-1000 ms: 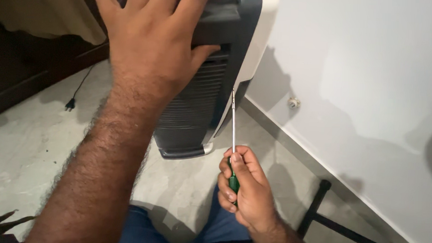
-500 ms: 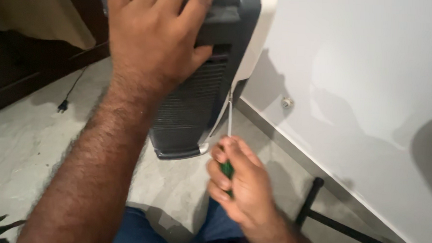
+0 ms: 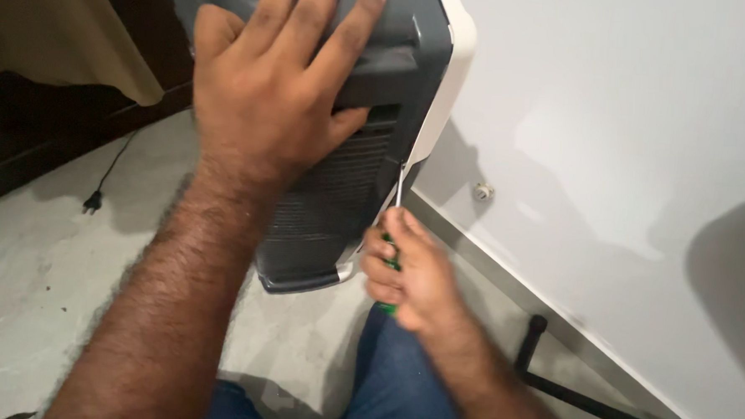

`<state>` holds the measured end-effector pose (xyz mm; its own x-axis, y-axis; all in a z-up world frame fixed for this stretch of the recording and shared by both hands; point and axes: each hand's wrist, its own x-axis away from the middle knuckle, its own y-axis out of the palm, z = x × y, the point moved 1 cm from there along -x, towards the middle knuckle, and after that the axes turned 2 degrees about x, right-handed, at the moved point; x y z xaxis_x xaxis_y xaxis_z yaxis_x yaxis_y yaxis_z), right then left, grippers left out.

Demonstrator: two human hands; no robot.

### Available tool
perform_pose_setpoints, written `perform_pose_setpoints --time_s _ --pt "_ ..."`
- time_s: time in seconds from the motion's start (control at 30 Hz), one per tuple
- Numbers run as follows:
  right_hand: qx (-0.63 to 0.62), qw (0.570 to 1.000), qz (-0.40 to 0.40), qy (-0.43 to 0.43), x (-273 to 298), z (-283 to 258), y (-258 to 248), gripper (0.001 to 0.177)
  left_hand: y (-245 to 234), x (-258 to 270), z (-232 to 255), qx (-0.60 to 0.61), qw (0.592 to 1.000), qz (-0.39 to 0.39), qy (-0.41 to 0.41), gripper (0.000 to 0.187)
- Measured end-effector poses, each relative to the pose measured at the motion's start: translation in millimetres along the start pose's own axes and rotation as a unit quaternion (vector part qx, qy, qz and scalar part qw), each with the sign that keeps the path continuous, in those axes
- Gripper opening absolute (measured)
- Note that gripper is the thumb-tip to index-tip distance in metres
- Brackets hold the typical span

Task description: The person unscrews and removes the outer casing and base of a tower air cooler using a screwdriver, handling the plastic panels and placing them on the floor.

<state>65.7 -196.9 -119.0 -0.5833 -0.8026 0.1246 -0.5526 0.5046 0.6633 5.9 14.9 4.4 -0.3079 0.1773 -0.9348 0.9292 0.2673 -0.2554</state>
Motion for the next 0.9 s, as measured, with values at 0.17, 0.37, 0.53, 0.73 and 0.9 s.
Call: perform_pose_setpoints --time_s 0.17,0.37,0.53,0.73,0.9 --pt "0.342 0.934 -0.027 0.102 -9.5 -56.1 -75.0 0.027 1.8 7.4 -9.2 0.015 1.000 -0.009 0.022 0.089" --pt "0.746 0.641 -0.171 0.061 -87.9 -154.7 -94.3 0.056 -8.0 -1.7 -7.3 0.031 0.998 -0.041 0.028 0.083" --pt "0.886 0.439 -0.144 0.042 -97.8 -177.6 -51.5 0.066 -20.6 -27.9 -0.2 0.106 0.985 -0.114 0.073 0.082" --pt "0.910 0.378 -0.158 -0.057 -84.7 -185.2 -29.1 0.062 -4.9 -66.9 20.3 0.099 0.939 -0.224 0.243 0.079" --pt "0.901 0.351 -0.140 -0.214 -86.3 -181.4 -34.6 0.058 -1.2 -70.8 17.2 0.087 0.917 -0.246 0.301 0.068"
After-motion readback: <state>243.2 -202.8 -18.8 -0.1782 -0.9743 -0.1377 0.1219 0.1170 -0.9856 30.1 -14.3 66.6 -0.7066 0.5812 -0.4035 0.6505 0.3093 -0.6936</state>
